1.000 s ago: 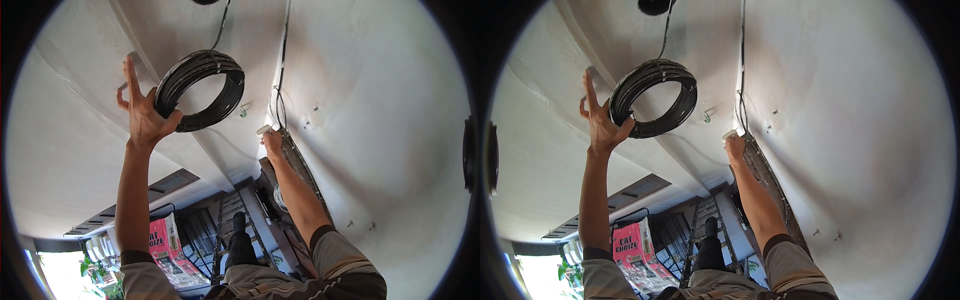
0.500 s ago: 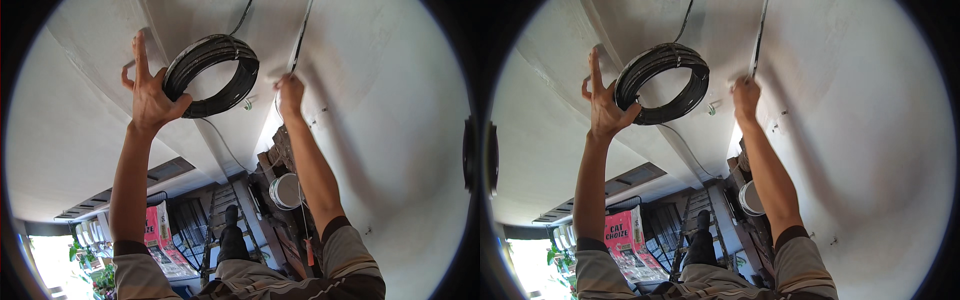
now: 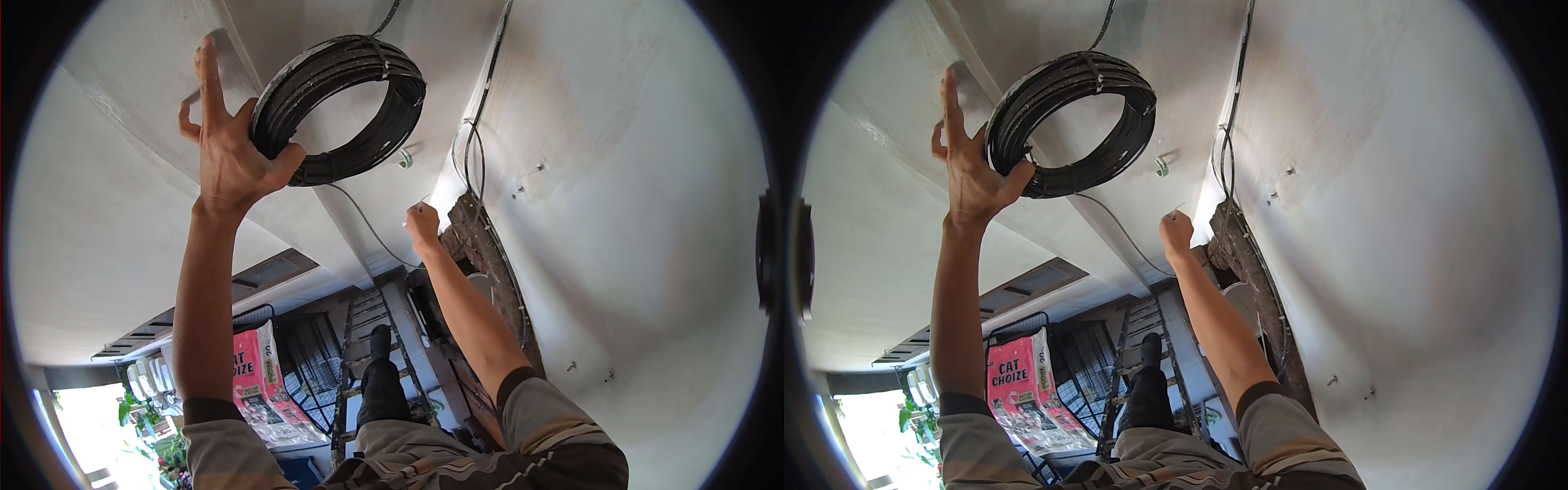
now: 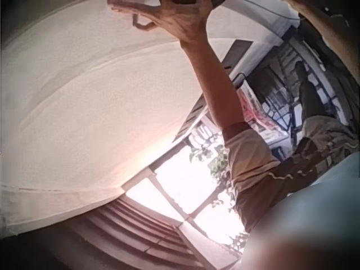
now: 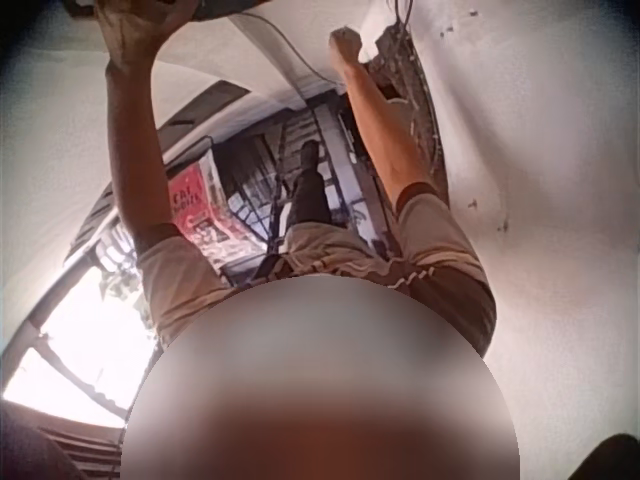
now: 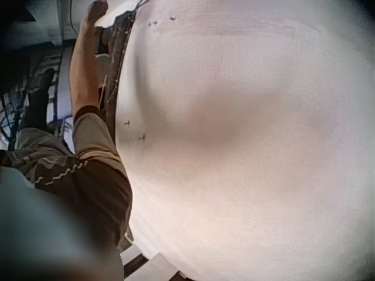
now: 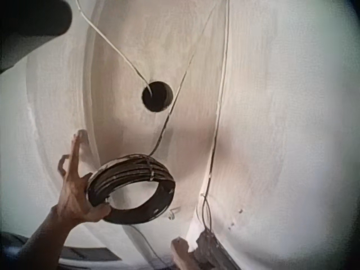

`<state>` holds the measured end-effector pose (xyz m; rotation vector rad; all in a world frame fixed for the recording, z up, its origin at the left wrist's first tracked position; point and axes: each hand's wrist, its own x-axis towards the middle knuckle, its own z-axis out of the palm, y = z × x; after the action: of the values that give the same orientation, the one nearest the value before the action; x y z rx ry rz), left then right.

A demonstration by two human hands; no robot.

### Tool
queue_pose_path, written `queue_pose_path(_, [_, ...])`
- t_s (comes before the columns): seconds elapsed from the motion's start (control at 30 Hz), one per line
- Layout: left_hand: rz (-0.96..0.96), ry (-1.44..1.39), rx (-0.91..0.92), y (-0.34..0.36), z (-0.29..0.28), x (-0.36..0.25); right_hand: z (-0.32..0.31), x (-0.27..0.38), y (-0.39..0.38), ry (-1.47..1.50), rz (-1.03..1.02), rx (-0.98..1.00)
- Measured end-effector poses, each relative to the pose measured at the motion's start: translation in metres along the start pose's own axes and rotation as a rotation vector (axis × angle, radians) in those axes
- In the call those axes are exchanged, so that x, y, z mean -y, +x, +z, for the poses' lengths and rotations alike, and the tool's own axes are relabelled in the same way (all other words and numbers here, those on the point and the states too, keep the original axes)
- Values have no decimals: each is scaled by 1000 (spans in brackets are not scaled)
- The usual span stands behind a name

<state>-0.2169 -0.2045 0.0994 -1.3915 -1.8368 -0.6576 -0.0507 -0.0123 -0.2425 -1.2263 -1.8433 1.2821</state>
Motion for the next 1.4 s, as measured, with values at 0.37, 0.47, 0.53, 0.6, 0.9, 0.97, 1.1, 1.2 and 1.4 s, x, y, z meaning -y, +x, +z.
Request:
queue_pose_path(0.37, [32, 20, -35, -5, 1, 8, 4, -73, 77, -44, -84, 90])
queue_pose_path(0.47, [46, 69, -60, -4, 4, 11, -12, -49, 95, 161, -42, 70])
queue_pose_path(0.53, [57, 60, -68, -1, 11, 7, -24, -18, 107, 393, 3, 20])
queue_pose_path(0.6, [71, 71, -65, 0, 12, 6, -35, 36, 109, 395, -9, -78])
queue_pose_path(0.9, [91, 80, -76, -2, 8, 11, -122, 182, -12, 592, -699, -114])
queue_pose_path(0.97, [87, 56, -78, -1, 8, 10, -114, 140, -24, 498, -766, -118])
queue_pose_path(1.1, [94, 76, -78, -2, 9, 12, -55, 37, -26, 283, -397, -72])
queue_pose_path(1.2, [98, 98, -81, -5, 6, 15, -12, -12, -5, 3, -142, 5])
queue_pose_path(1.4, [102, 78, -78, -2, 10, 10, 7, -90, 55, -509, -371, 165])
